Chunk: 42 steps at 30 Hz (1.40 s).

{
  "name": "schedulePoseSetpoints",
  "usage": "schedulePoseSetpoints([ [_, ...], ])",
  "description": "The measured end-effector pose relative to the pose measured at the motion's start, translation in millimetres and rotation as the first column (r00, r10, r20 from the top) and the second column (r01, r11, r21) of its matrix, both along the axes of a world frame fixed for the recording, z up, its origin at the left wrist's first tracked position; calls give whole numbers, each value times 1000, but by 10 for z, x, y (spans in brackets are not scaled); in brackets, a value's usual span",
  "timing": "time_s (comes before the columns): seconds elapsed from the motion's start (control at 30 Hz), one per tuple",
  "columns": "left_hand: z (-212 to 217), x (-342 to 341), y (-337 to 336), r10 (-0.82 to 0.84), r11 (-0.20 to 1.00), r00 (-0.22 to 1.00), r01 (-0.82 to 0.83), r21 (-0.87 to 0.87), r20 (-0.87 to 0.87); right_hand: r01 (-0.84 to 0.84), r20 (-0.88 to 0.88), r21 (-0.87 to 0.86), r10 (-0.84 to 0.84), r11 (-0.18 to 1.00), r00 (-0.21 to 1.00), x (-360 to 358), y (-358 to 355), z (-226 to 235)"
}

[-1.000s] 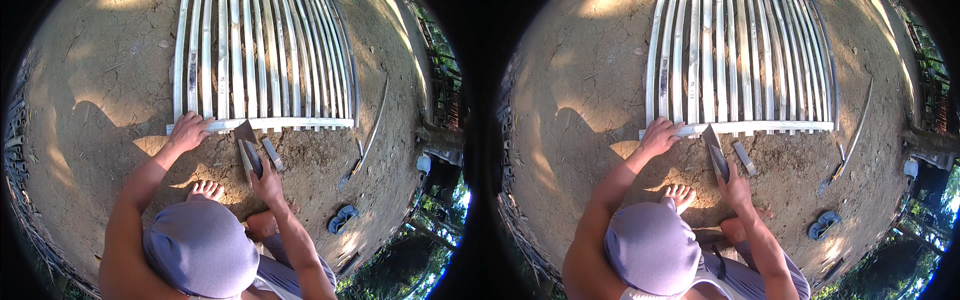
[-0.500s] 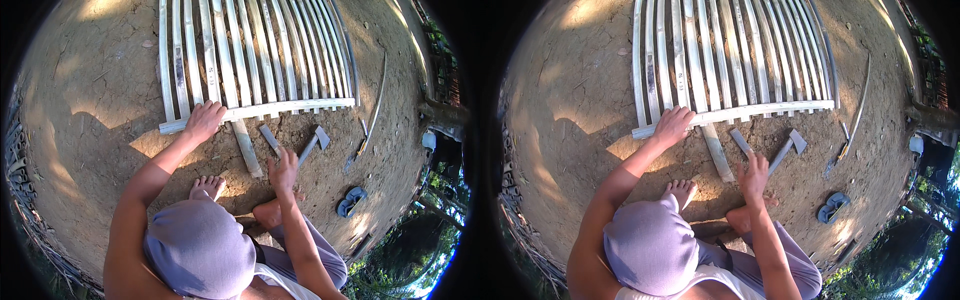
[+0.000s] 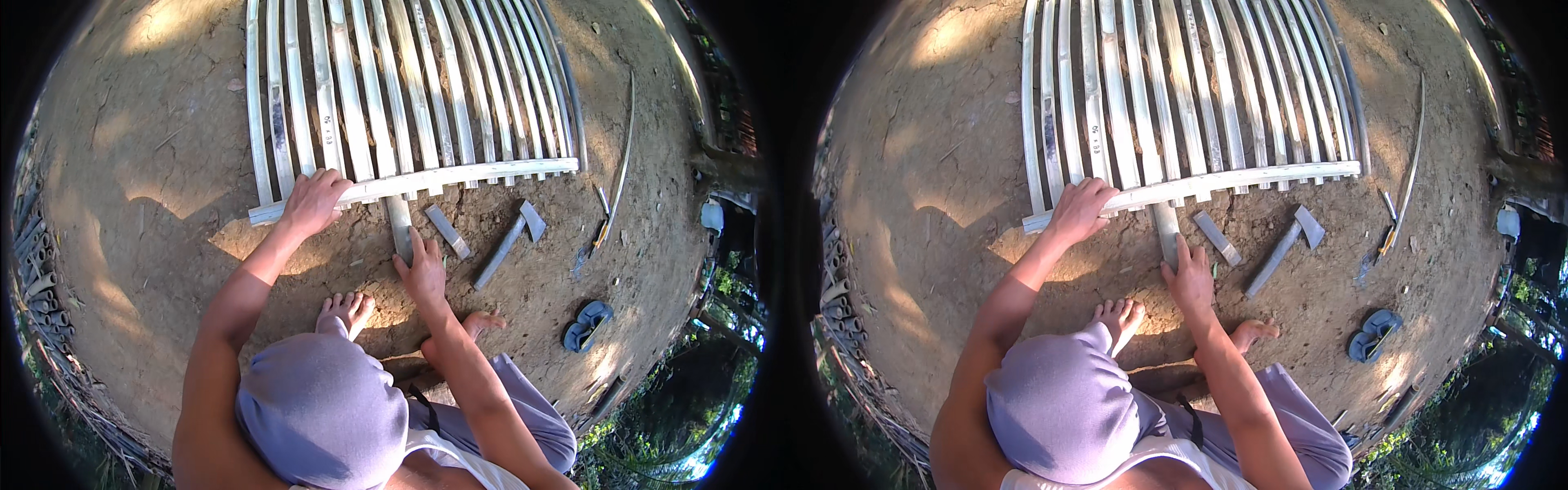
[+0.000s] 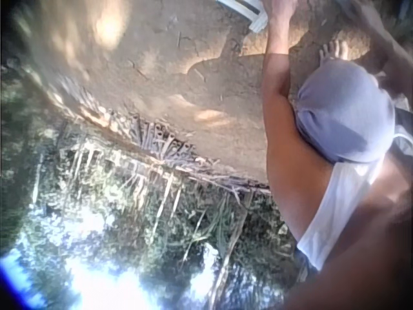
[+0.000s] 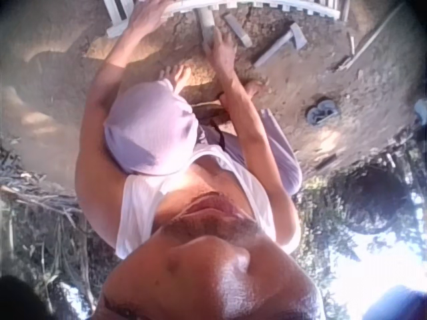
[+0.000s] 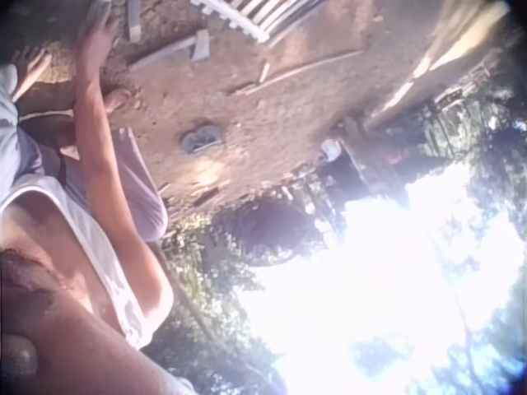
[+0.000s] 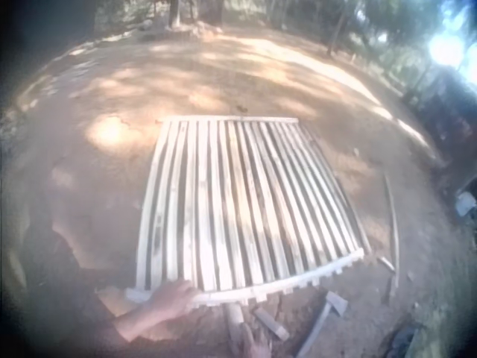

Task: The person constructs a bamboo panel by hammering cross-slats into a main frame using an axe as a mallet and flipping the assembly to check the fit.

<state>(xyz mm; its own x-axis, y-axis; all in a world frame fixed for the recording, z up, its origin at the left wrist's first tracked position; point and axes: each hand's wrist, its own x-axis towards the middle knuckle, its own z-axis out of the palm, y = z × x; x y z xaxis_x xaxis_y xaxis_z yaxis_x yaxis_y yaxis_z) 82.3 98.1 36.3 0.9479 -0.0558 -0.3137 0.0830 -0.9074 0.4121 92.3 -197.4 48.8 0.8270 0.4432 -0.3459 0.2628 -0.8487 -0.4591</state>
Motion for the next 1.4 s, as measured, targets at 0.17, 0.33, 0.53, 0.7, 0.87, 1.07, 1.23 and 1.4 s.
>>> schedulePoseSetpoints([
  [0.17, -158, -184, -4, 9, 1000, 995, -10, 10, 104, 127, 278, -153, -80, 980, 957, 66, -273, 161],
  [0.33, -148, -129, -86, 17, 999, 995, -12, -45, 102, 588, 442, -260, -446, 766, 778, 436, -1146, 12],
  [0.53, -102, -62, -152, 29, 997, 998, -26, -70, 49, 886, -351, 129, -815, 446, 461, 904, -1483, -5],
  [0.7, -72, -32, -182, 85, 993, 994, -89, -73, -64, 907, -638, 282, -645, 313, 421, 968, -967, 738],
  [0.87, -50, -58, -274, 158, 987, 982, -160, -11, -106, 456, -475, 293, -286, 840, 832, 1165, -92, 1620],
  [1.07, -2, -66, -338, 164, 986, 986, -165, -24, -12, -222, -65, 10, 222, 975, 973, 1399, 728, 1481],
  [1.23, -103, -70, -388, 161, 987, 987, -161, 25, 10, -511, -432, -314, 359, 800, 827, 1765, 742, 1582],
  [1.4, -9, -156, -306, 197, 980, 979, -197, -6, -60, -272, -168, -118, 251, 955, 953, 1480, 923, 1724],
])
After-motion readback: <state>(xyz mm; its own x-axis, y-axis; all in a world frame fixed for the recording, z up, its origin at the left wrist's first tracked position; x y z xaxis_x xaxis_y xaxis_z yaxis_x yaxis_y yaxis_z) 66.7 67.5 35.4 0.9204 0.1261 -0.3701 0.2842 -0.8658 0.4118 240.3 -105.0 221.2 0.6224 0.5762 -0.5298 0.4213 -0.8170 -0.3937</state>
